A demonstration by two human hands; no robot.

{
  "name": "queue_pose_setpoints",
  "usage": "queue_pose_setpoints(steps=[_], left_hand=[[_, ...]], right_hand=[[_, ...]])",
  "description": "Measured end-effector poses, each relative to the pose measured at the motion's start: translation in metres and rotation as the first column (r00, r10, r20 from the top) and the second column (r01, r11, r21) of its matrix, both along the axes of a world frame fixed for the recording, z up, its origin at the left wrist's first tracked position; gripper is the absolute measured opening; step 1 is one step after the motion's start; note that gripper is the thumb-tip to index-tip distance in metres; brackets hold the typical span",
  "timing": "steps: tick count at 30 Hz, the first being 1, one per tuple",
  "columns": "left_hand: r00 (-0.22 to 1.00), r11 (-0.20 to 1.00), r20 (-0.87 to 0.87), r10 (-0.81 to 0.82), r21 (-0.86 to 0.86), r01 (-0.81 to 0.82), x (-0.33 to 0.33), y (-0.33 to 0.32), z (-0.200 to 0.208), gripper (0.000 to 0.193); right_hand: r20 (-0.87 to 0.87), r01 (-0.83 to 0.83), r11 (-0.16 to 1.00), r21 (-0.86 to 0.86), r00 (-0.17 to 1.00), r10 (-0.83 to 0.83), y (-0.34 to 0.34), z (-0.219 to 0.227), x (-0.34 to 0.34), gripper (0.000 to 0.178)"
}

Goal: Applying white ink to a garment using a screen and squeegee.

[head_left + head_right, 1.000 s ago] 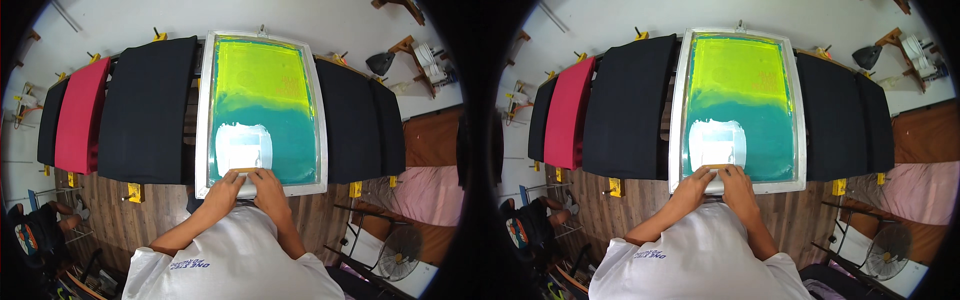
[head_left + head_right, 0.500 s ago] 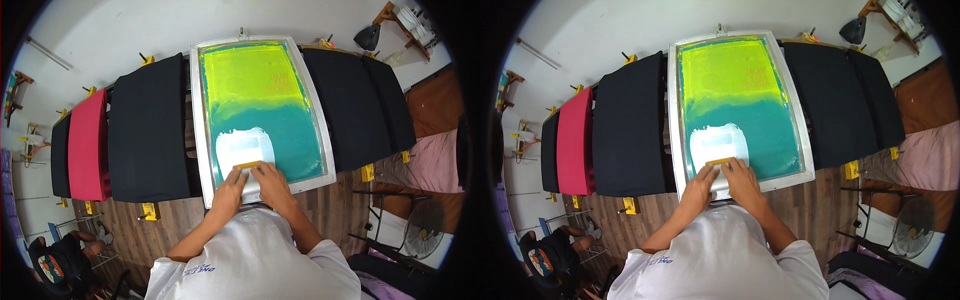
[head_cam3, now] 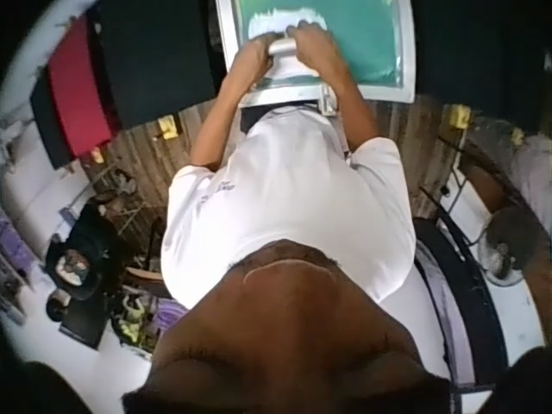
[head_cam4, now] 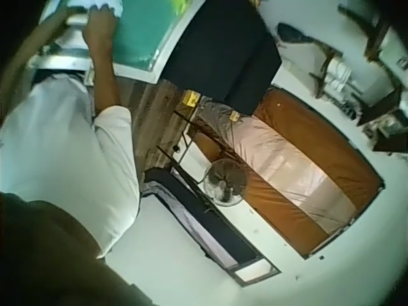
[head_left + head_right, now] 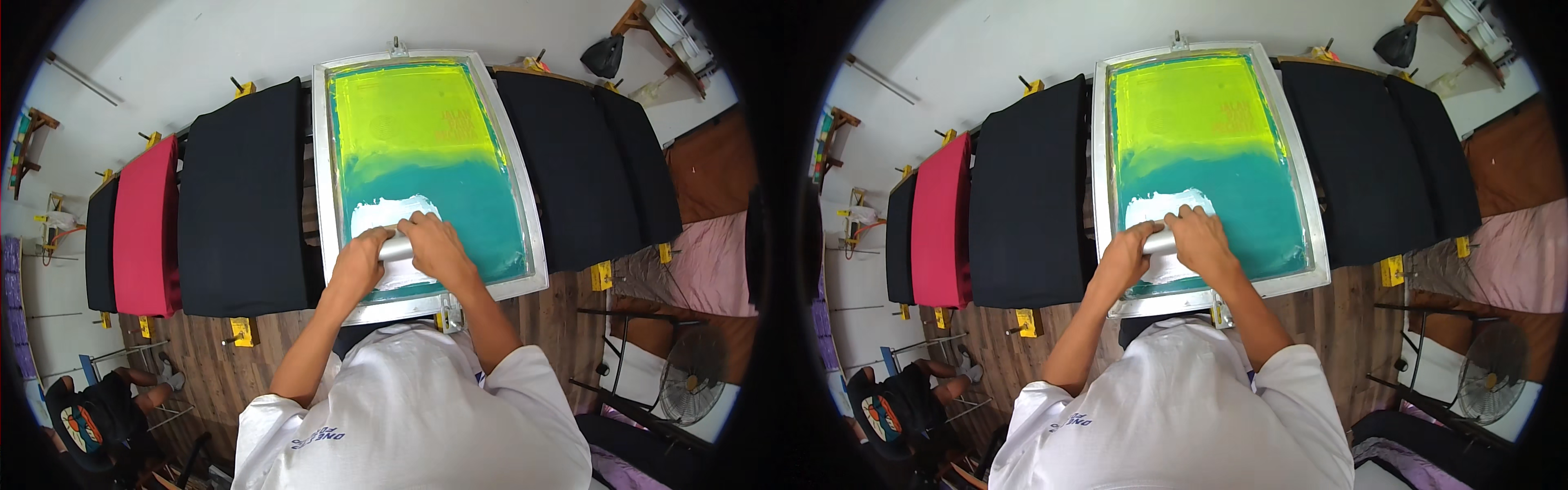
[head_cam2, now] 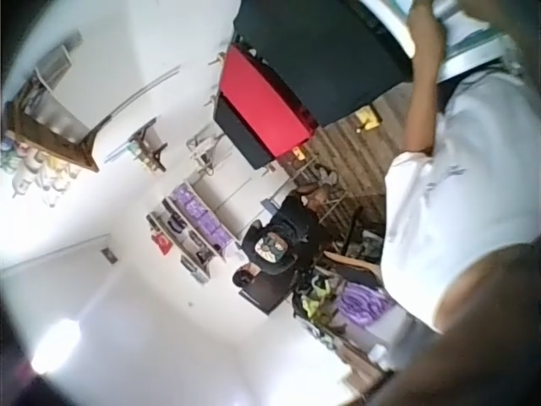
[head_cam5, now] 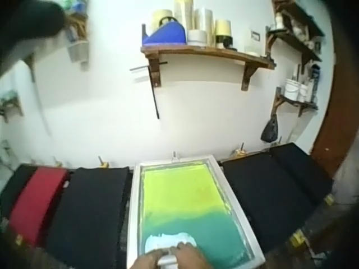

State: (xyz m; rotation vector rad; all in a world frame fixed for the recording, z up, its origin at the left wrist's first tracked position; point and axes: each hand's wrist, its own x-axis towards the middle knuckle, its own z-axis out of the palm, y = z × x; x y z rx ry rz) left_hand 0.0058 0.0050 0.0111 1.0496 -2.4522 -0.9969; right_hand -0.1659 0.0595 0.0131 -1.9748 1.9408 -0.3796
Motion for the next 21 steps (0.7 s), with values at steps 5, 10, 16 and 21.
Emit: queue_pose_setpoints(steps=[5, 10, 16, 21], left_hand=[[1.0, 0.999, 0.027, -0.001, -0.047, 0.003, 0.016, 0.052, -0.007, 0.062], [0.991, 0.998, 0.12, -0.066, -0.006, 0.067, 0.031, 0.086, 0.001, 0.068], [0.988, 0.997, 0.135, -0.072, 0.027, 0.069, 0.033, 0.085, 0.001, 0.067], [0.985, 0.997, 0.155, -0.075, 0.016, 0.074, 0.034, 0.089, 0.004, 0.068]], right_hand=[[0.026, 0.036, 0.997, -0.069, 0.999, -0.034, 0.055, -0.007, 0.021, 0.033], [0.046, 0.058, 0.996, 0.065, 0.997, -0.061, 0.094, -0.002, 0.036, 0.04], [-0.002, 0.028, 0.994, 0.103, 1.0, -0.028, 0.091, 0.015, 0.034, 0.045], [-0.014, 0.018, 0.992, 0.122, 1.0, -0.016, 0.095, 0.015, 0.035, 0.045]])
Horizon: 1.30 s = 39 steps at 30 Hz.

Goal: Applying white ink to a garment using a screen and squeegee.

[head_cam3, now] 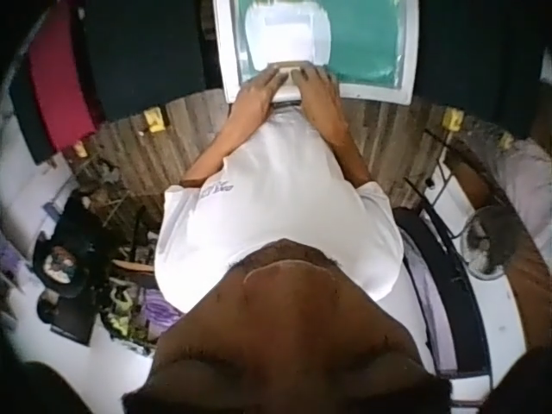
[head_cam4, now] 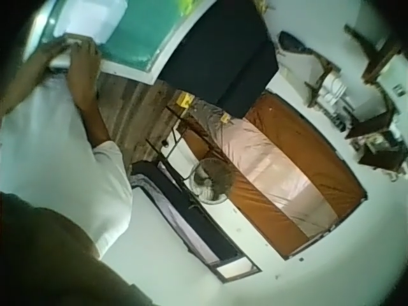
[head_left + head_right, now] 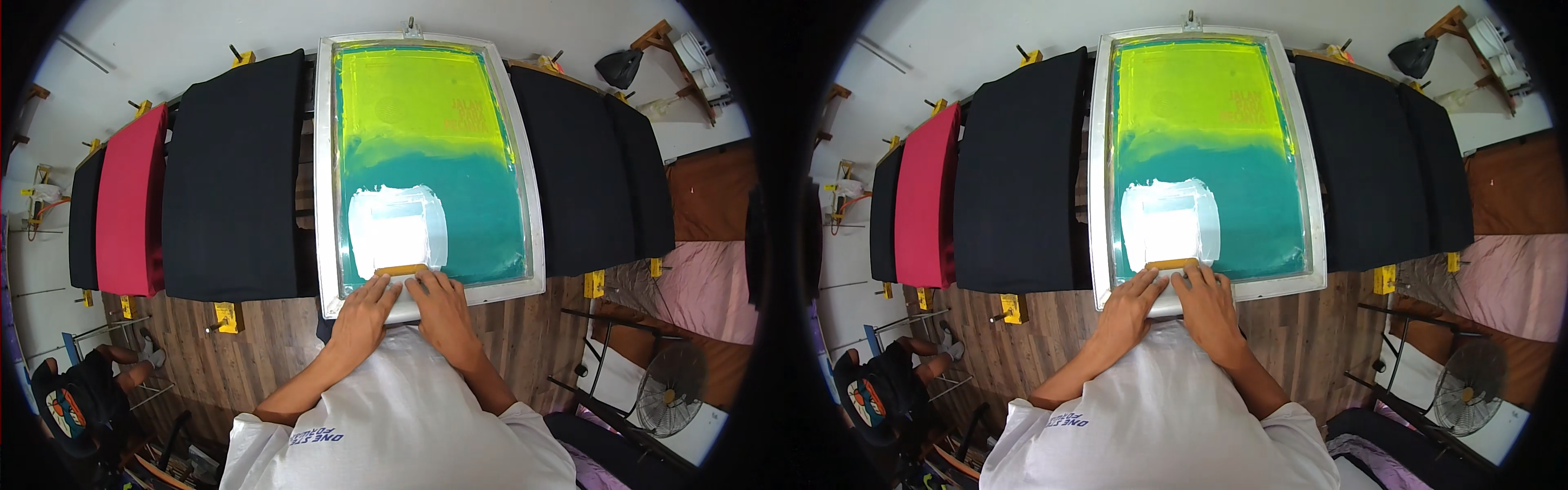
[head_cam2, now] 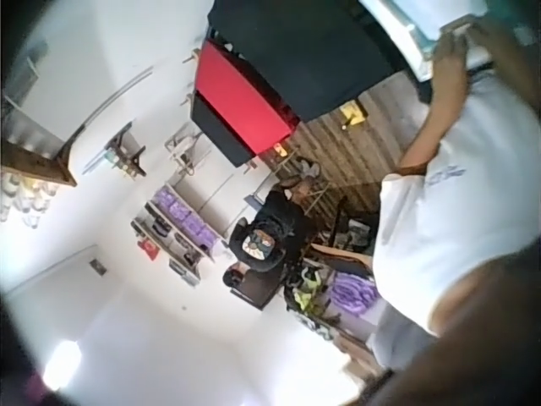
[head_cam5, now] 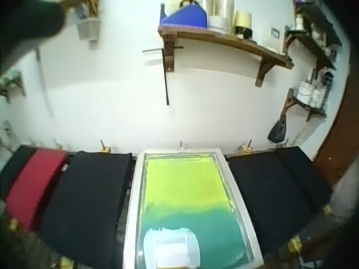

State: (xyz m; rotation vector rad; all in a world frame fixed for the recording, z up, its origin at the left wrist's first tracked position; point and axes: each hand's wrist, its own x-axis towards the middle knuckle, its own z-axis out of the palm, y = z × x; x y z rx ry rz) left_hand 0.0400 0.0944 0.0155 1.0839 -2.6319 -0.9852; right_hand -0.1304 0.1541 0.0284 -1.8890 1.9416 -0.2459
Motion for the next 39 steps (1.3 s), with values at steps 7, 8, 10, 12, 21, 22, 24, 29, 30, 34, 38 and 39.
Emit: queue_pose_setpoints(steps=[7, 8, 10, 12, 21, 22, 24, 29, 30, 34, 38, 39], left_hand=[[0.999, 0.997, -0.023, -0.034, 0.064, 0.035, -0.007, -0.028, 0.022, 0.063], [0.998, 0.997, -0.051, -0.029, 0.074, 0.033, -0.011, -0.036, 0.026, 0.06], [0.992, 0.999, -0.128, 0.001, 0.04, 0.004, -0.019, -0.054, 0.025, 0.055], [0.993, 0.999, -0.112, 0.027, 0.043, -0.022, -0.027, -0.079, 0.015, 0.056], [1.0, 0.989, -0.004, 0.005, 0.147, -0.004, -0.043, -0.146, -0.003, 0.033], [1.0, 0.987, 0.018, 0.009, 0.161, -0.012, -0.044, -0.149, 0.0, 0.032], [0.997, 0.981, 0.072, 0.015, 0.192, -0.028, -0.046, -0.155, 0.003, 0.033], [0.991, 0.973, 0.135, 0.011, 0.226, -0.041, -0.053, -0.165, 0.008, 0.034], [0.99, 0.974, 0.142, 0.008, 0.224, -0.04, -0.053, -0.166, 0.009, 0.035], [0.992, 0.979, 0.122, 0.015, 0.201, -0.04, -0.051, -0.162, 0.005, 0.034], [0.993, 0.983, 0.12, 0.015, 0.179, -0.037, -0.051, -0.16, 0.006, 0.034], [0.992, 0.982, 0.127, 0.015, 0.184, -0.039, -0.051, -0.16, 0.006, 0.034]], right_hand=[[0.08, -0.03, 0.999, 0.015, 0.996, 0.029, -0.017, 0.016, -0.013, 0.049], [0.068, -0.031, 1.0, 0.001, 0.997, 0.031, -0.024, 0.016, -0.017, 0.049], [0.031, -0.036, 0.998, -0.055, 0.999, 0.038, -0.046, 0.013, -0.026, 0.042], [0.036, -0.061, 0.997, -0.05, 0.997, 0.063, -0.076, 0.006, -0.038, 0.037], [0.14, -0.167, 0.974, 0.153, 0.979, 0.146, -0.154, -0.011, -0.068, 0.041], [0.136, -0.167, 0.971, 0.174, 0.98, 0.144, -0.157, -0.01, -0.068, 0.042], [0.127, -0.174, 0.963, 0.205, 0.981, 0.15, -0.165, -0.013, -0.071, 0.043], [0.107, -0.179, 0.954, 0.242, 0.982, 0.157, -0.176, -0.016, -0.073, 0.045], [0.105, -0.174, 0.954, 0.243, 0.983, 0.152, -0.176, -0.016, -0.072, 0.045], [0.109, -0.137, 0.959, 0.247, 0.988, 0.113, -0.17, -0.013, -0.068, 0.045], [0.104, -0.127, 0.963, 0.239, 0.989, 0.105, -0.169, -0.012, -0.067, 0.044], [0.102, -0.129, 0.963, 0.235, 0.989, 0.107, -0.169, -0.011, -0.066, 0.043]])
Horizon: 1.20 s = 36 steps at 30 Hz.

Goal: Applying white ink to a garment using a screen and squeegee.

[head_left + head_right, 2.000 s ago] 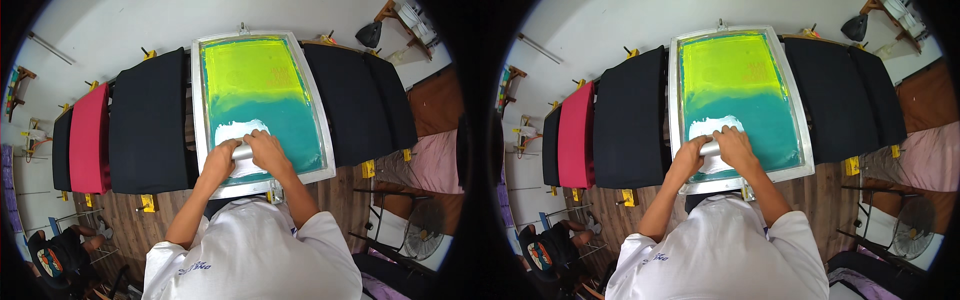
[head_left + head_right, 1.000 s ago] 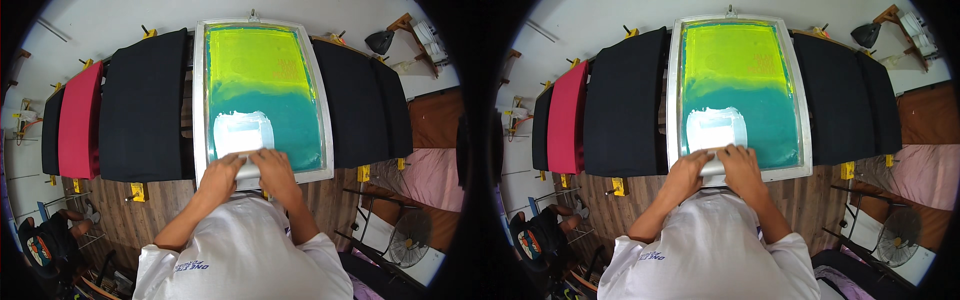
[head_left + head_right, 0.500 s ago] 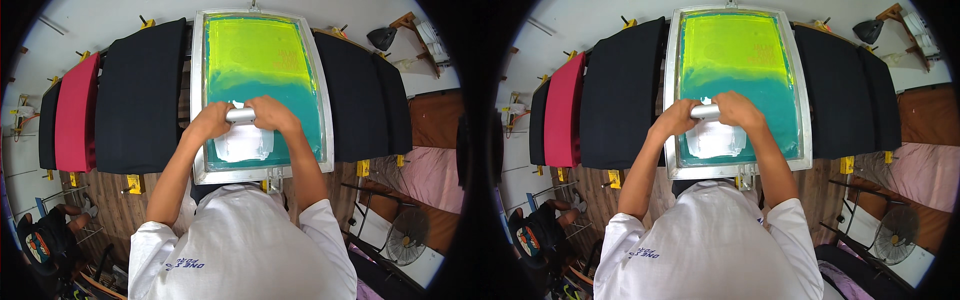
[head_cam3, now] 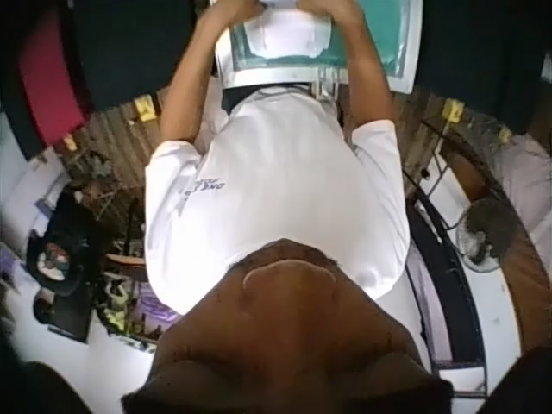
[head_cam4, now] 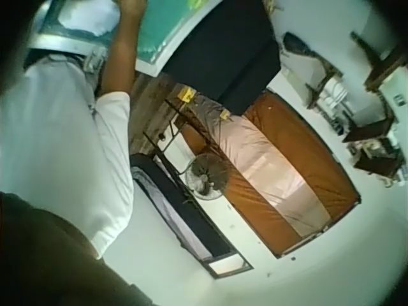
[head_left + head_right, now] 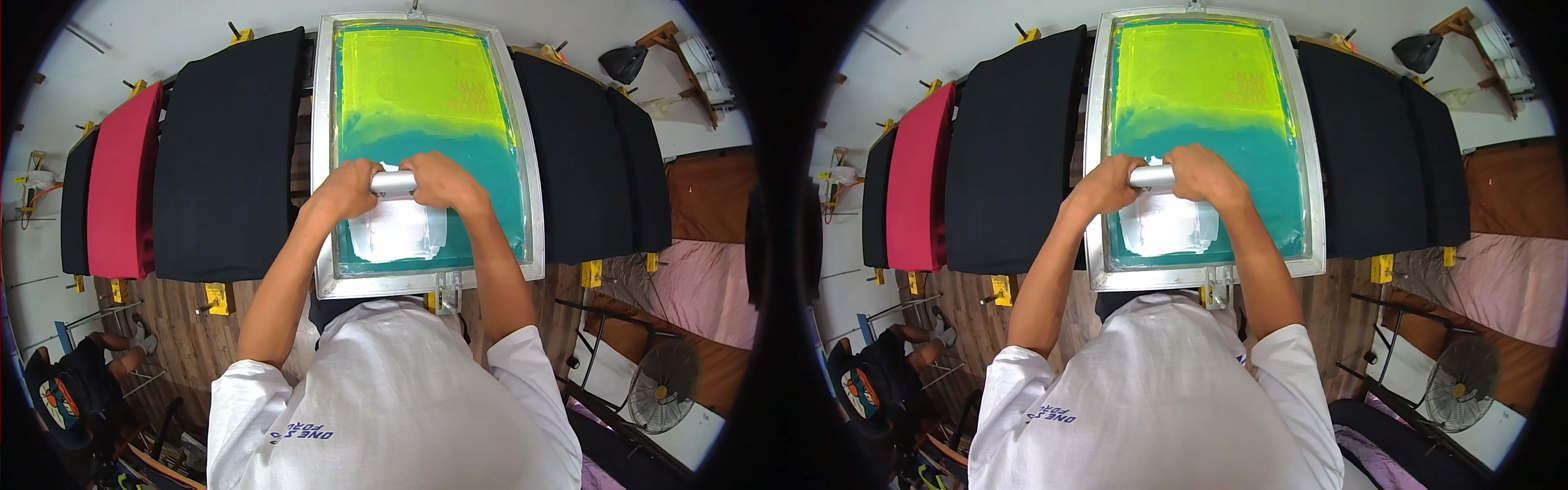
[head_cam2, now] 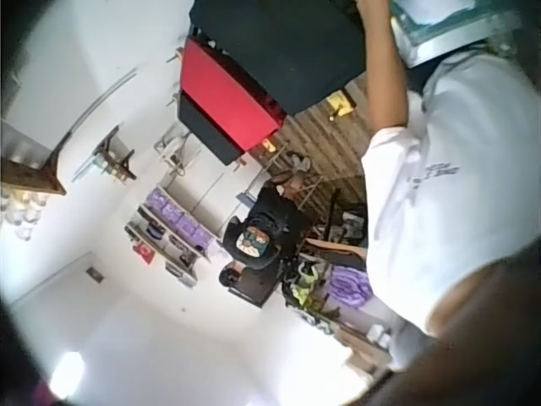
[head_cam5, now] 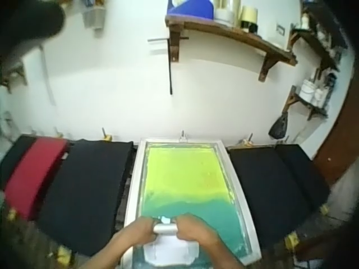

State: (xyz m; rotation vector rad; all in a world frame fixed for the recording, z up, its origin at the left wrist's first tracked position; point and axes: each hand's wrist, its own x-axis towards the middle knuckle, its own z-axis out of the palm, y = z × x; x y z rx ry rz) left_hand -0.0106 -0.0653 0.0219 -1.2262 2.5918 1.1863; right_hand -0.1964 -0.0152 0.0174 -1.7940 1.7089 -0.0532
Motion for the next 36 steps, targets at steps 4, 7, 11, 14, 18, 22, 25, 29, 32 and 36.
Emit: queue_pose_setpoints(steps=[4, 7, 11, 14, 18, 22, 25, 29, 32, 36], left_hand=[[1.0, 1.0, -0.002, 0.014, 0.0, -0.014, -0.001, 0.002, 0.0, 0.034], [1.0, 1.0, 0.005, 0.02, -0.002, -0.02, -0.001, 0.002, -0.002, 0.035], [1.0, 1.0, 0.013, 0.02, -0.001, -0.02, -0.002, 0.001, -0.003, 0.036], [0.999, 1.0, 0.027, 0.023, 0.017, -0.023, -0.003, 0.0, -0.002, 0.036], [0.999, 0.999, 0.008, 0.035, 0.014, -0.035, -0.003, -0.002, -0.002, 0.031], [1.0, 0.999, -0.003, 0.03, 0.018, -0.03, -0.004, -0.004, -0.005, 0.03], [0.999, 0.999, -0.034, 0.04, 0.019, -0.039, -0.003, 0.0, -0.006, 0.033], [0.995, 0.998, -0.096, 0.021, -0.06, -0.026, 0.004, 0.012, -0.014, 0.032], [0.994, 0.998, -0.105, 0.026, -0.048, -0.031, 0.005, 0.016, -0.013, 0.031], [0.991, 0.998, -0.117, 0.062, 0.004, -0.062, -0.002, 0.003, -0.011, 0.029]], right_hand=[[-0.012, 0.008, 1.0, -0.015, 1.0, -0.009, 0.002, -0.001, 0.0, 0.042], [-0.016, 0.005, 1.0, -0.026, 1.0, -0.006, 0.002, -0.001, 0.001, 0.042], [-0.016, 0.009, 0.999, -0.043, 1.0, -0.009, 0.004, 0.0, 0.003, 0.041], [0.006, 0.07, 0.996, -0.061, 0.998, -0.07, 0.008, -0.001, 0.004, 0.041], [0.038, 0.103, 0.974, -0.2, 0.995, -0.097, 0.009, 0.0, 0.005, 0.039], [-0.016, 0.08, 0.996, -0.027, 0.997, -0.081, 0.001, 0.003, 0.004, 0.035], [-0.029, 0.083, 0.996, 0.041, 0.996, -0.082, 0.0, 0.006, 0.005, 0.036], [0.005, 0.035, 0.999, -0.032, 0.999, -0.035, 0.013, 0.002, 0.007, 0.038], [0.017, 0.071, 0.997, -0.014, 0.997, -0.071, 0.016, 0.006, 0.008, 0.039], [-0.012, 0.04, 0.999, 0.026, 0.999, -0.039, 0.001, 0.003, 0.0, 0.041]])
